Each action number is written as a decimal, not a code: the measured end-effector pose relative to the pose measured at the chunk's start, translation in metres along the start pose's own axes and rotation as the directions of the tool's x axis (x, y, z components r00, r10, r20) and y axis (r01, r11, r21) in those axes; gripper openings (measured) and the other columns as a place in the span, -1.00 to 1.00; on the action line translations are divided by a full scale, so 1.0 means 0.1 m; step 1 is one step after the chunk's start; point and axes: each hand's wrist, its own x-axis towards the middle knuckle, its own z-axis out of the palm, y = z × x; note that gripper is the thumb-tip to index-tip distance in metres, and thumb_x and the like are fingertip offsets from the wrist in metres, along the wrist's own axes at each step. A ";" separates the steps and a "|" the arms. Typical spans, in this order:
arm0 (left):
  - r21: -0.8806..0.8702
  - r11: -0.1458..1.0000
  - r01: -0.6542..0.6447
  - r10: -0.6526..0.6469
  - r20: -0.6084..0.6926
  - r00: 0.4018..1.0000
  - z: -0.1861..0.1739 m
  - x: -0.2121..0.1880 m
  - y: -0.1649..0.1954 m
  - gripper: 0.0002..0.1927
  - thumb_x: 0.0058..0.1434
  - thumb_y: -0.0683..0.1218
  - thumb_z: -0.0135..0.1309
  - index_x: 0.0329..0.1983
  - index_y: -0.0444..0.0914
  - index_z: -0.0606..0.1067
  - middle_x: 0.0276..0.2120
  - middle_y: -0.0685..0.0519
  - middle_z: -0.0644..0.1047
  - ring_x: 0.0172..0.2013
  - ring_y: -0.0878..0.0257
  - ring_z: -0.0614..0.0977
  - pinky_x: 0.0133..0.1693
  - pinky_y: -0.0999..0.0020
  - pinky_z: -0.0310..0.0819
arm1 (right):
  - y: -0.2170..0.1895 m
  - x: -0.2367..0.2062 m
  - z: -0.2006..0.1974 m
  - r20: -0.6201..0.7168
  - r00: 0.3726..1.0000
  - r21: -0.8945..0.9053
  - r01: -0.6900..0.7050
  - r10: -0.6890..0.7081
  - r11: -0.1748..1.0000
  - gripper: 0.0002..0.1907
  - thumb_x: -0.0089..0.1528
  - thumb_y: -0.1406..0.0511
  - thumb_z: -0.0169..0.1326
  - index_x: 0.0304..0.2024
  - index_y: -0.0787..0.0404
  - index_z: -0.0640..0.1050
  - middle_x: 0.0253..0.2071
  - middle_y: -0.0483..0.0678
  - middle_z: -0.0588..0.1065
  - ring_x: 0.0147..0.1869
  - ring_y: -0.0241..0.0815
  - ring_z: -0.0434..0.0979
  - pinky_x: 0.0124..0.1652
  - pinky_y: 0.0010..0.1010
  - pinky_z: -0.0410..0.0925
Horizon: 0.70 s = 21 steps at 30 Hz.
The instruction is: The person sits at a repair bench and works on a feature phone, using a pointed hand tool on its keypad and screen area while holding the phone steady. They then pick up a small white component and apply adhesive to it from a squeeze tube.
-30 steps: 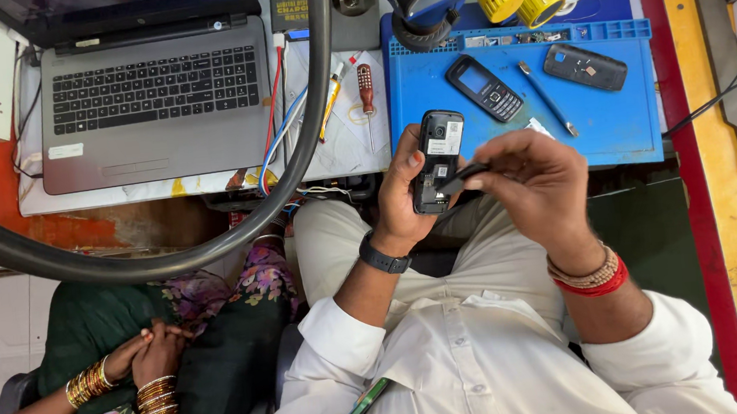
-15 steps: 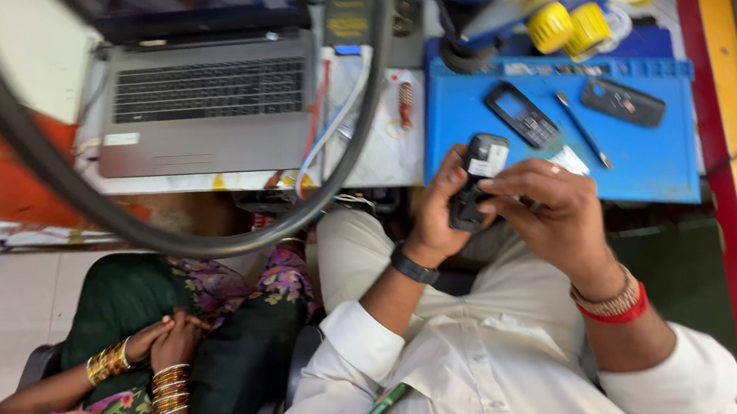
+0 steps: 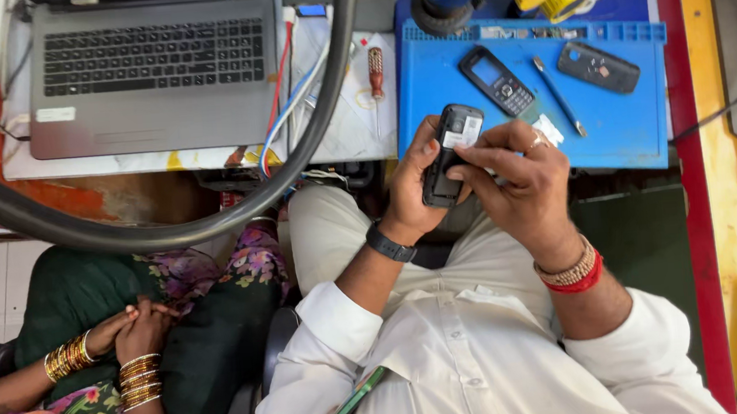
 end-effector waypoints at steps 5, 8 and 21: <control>0.070 0.998 -0.003 0.000 0.045 0.999 0.03 -0.01 0.02 -0.60 0.52 0.13 -0.03 0.21 -0.22 0.31 -0.07 0.01 0.51 -0.28 0.28 0.55 -0.36 0.37 0.43 | -0.06 0.04 -0.02 -0.004 1.000 -0.002 -0.027 0.027 1.000 -0.70 0.05 0.39 0.49 -0.21 0.27 0.66 -0.27 0.01 0.52 -0.28 -0.14 0.56 -0.32 -0.41 0.38; 0.039 0.999 0.000 -0.002 0.044 0.999 0.04 0.02 0.02 -0.58 0.48 0.14 -0.01 0.22 -0.20 0.31 -0.10 0.04 0.50 -0.27 0.27 0.56 -0.38 0.38 0.43 | -0.09 0.06 -0.04 0.004 0.997 0.035 -0.075 0.074 0.997 -0.70 0.06 0.40 0.48 -0.24 0.32 0.63 -0.26 0.02 0.54 -0.27 -0.17 0.57 -0.29 -0.43 0.40; 0.071 0.997 -0.026 0.025 0.016 1.000 0.02 0.01 0.04 -0.59 0.51 0.14 -0.02 0.22 -0.21 0.34 -0.13 0.05 0.50 -0.28 0.32 0.54 -0.33 0.41 0.42 | -0.01 0.00 0.00 0.057 0.959 0.289 -0.284 0.279 0.914 -0.80 0.14 0.46 0.42 -0.31 0.33 0.60 -0.35 -0.07 0.59 -0.28 -0.34 0.58 -0.25 -0.52 0.46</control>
